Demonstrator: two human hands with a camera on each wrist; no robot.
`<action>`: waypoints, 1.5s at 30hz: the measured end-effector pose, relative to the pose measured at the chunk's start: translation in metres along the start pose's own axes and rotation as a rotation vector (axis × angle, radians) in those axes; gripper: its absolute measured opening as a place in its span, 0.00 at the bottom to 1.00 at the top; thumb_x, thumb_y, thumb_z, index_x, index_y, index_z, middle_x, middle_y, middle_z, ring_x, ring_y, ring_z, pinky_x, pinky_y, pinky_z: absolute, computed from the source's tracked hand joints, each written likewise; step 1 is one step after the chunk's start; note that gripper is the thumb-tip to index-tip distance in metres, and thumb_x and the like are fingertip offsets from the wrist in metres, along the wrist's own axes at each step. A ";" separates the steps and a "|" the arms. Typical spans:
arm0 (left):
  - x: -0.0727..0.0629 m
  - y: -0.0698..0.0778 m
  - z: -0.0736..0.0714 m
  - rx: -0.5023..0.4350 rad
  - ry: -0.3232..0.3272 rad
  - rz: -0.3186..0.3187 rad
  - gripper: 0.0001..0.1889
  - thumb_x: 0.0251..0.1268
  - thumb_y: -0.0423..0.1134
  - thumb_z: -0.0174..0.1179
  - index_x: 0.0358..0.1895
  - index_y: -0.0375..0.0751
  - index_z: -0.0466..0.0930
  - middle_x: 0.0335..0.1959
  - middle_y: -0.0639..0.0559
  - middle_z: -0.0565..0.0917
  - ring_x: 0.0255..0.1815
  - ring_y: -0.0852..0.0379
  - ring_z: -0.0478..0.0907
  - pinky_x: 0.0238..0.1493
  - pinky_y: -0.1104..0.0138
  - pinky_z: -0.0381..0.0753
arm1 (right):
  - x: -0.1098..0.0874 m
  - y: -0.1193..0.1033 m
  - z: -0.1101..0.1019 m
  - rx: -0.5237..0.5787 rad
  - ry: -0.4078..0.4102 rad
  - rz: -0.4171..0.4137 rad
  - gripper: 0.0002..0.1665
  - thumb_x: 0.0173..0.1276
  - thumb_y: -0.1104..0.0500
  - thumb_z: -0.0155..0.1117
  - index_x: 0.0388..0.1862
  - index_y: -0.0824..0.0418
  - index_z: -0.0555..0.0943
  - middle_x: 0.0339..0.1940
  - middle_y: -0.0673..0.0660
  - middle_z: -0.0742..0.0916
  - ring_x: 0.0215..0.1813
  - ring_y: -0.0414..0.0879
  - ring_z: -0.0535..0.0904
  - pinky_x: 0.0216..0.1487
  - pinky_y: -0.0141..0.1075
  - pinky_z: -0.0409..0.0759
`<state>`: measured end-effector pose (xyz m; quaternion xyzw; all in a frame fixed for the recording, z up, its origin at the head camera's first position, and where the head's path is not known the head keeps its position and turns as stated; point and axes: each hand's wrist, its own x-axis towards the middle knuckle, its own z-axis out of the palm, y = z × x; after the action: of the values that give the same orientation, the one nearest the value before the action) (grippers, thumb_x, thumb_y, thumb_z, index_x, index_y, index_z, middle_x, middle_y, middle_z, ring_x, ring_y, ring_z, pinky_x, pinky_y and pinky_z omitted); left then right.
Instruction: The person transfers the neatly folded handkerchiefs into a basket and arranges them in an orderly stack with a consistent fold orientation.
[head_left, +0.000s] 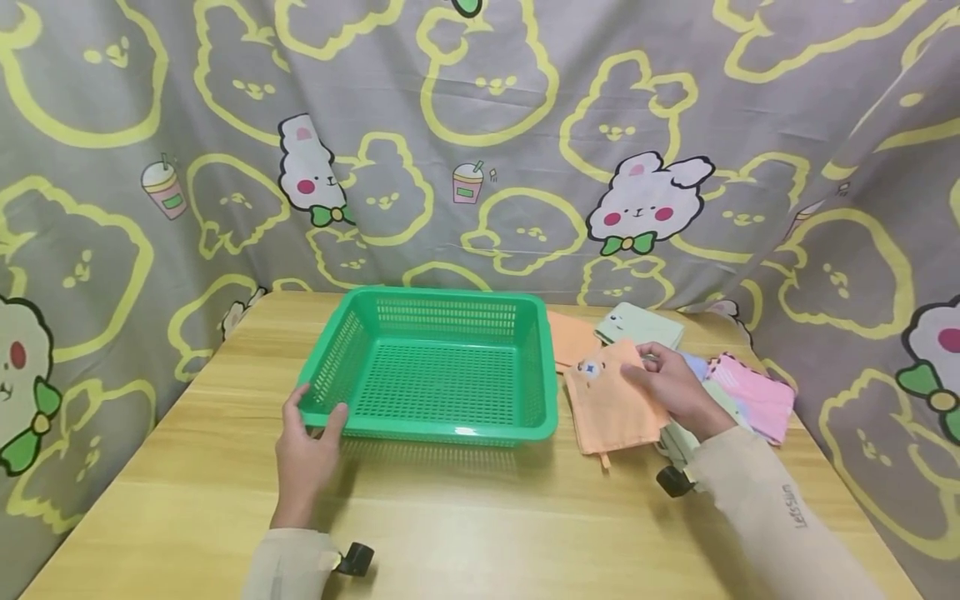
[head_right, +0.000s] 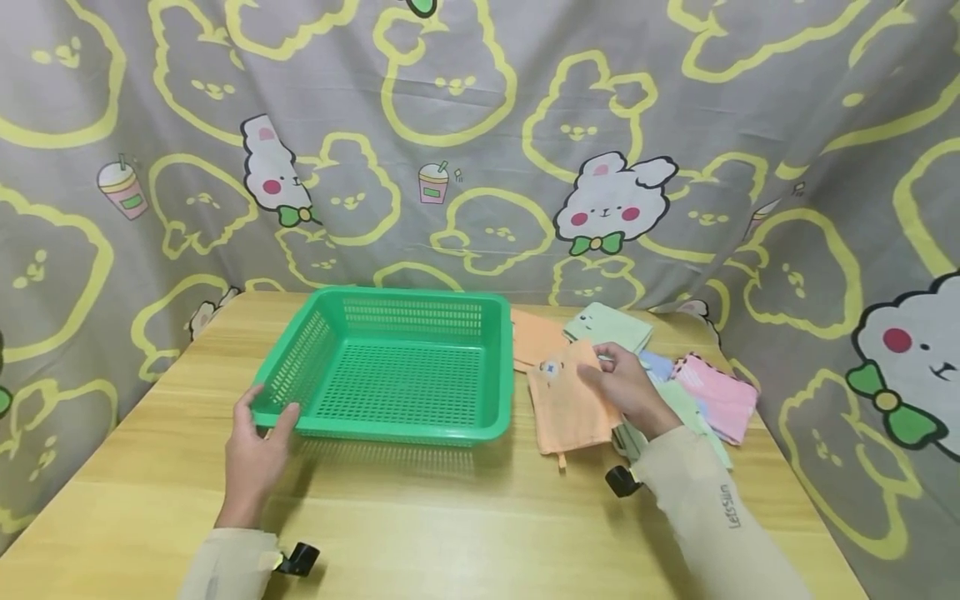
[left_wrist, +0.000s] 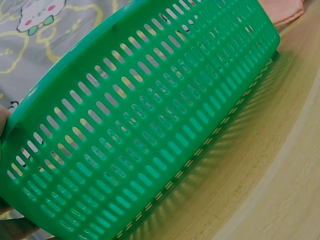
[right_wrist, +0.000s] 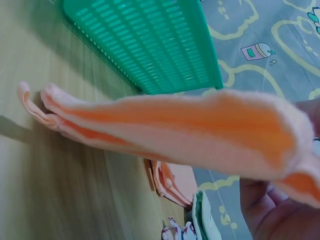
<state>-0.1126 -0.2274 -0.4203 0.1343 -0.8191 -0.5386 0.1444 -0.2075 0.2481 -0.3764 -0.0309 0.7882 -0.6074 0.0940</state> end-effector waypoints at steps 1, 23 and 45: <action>0.000 0.000 0.000 0.001 0.003 0.006 0.40 0.71 0.56 0.53 0.77 0.48 0.45 0.68 0.24 0.61 0.62 0.27 0.67 0.60 0.41 0.68 | 0.000 -0.001 0.000 0.002 -0.001 -0.004 0.23 0.72 0.60 0.58 0.57 0.70 0.63 0.35 0.54 0.86 0.29 0.46 0.85 0.30 0.40 0.83; 0.006 0.001 0.003 0.003 -0.013 0.035 0.39 0.71 0.56 0.54 0.76 0.47 0.47 0.68 0.24 0.62 0.62 0.27 0.67 0.60 0.42 0.68 | -0.001 -0.023 -0.005 0.071 0.026 -0.042 0.18 0.73 0.62 0.57 0.53 0.67 0.63 0.30 0.52 0.85 0.28 0.45 0.85 0.29 0.40 0.84; 0.001 -0.001 -0.002 0.022 -0.009 0.007 0.39 0.70 0.57 0.53 0.77 0.49 0.46 0.69 0.24 0.59 0.62 0.25 0.67 0.60 0.39 0.67 | 0.004 -0.039 0.001 0.139 0.055 -0.091 0.14 0.71 0.63 0.60 0.50 0.63 0.66 0.28 0.49 0.84 0.27 0.42 0.84 0.27 0.35 0.83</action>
<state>-0.1128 -0.2299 -0.4199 0.1308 -0.8262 -0.5295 0.1411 -0.2139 0.2360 -0.3400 -0.0434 0.7441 -0.6650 0.0468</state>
